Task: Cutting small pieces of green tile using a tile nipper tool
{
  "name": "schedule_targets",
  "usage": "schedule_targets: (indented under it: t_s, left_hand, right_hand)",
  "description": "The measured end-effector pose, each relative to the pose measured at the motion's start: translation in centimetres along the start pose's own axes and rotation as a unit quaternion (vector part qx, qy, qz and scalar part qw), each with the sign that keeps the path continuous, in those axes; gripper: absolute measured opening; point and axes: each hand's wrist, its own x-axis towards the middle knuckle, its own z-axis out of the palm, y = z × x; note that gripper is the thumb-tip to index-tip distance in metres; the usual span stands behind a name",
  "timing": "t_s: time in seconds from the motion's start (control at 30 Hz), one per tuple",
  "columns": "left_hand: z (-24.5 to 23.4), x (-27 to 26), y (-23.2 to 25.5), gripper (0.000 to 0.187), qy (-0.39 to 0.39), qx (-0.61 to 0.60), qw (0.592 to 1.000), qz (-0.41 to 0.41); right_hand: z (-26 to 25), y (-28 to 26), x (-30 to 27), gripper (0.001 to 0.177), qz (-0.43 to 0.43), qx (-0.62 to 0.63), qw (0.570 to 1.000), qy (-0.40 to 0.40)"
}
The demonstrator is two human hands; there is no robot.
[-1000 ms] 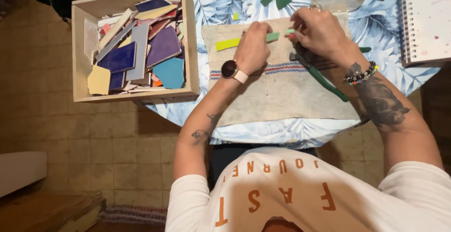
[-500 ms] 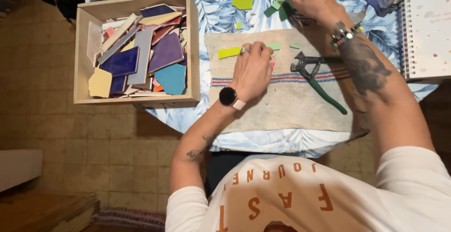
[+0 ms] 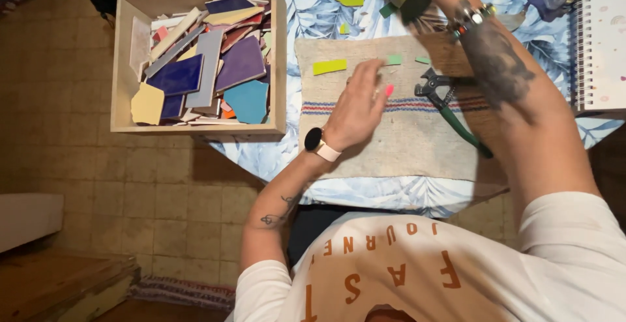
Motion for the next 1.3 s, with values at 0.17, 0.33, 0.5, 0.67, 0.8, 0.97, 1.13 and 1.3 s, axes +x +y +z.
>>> schedule_targets:
  t_s: [0.17,0.33,0.5,0.67,0.8,0.97,1.13,1.3]
  left_hand:
    - [-1.7,-0.3,3.6,0.063,0.097,-0.445,0.882,-0.119]
    - [2.5,-0.7,-0.6,0.034,0.147,-0.582,0.791,-0.119]
    - [1.6,-2.1,-0.8,0.028,0.091,-0.595,0.774,-0.197]
    - [1.5,-2.7,-0.6,0.026,0.083,-0.568,0.794,-0.201]
    - [0.8,-3.3,0.0,0.033,0.059,-0.546,0.812,-0.2]
    - [0.5,-3.7,-1.1,0.032,0.047,-0.391,0.908,-0.145]
    - [-1.9,-2.7,-1.4,0.019,0.083,0.018,0.995,-0.044]
    - [-1.3,0.1,-4.2,0.055,0.057,0.298,0.953,-0.014]
  right_hand:
    - [-4.0,-8.5,-3.3,0.03,-0.063,0.147,0.986,0.054]
    - [-8.1,-14.4,-10.1,0.028,-0.028,0.139,0.99,0.016]
    - [-10.5,-14.0,-15.7,0.025,0.059,0.039,0.997,-0.012]
    - [-10.6,-13.8,-17.7,0.037,0.163,-0.146,0.97,-0.104]
    - [-9.9,-12.9,-18.0,0.035,0.196,-0.169,0.955,-0.148]
    - [-9.5,-12.0,-18.6,0.037,0.198,-0.208,0.944,-0.164]
    - [-9.0,-11.2,-19.5,0.033,0.116,-0.291,0.945,-0.09]
    - [-13.3,-11.5,-17.3,0.024,0.082,-0.268,0.96,-0.015]
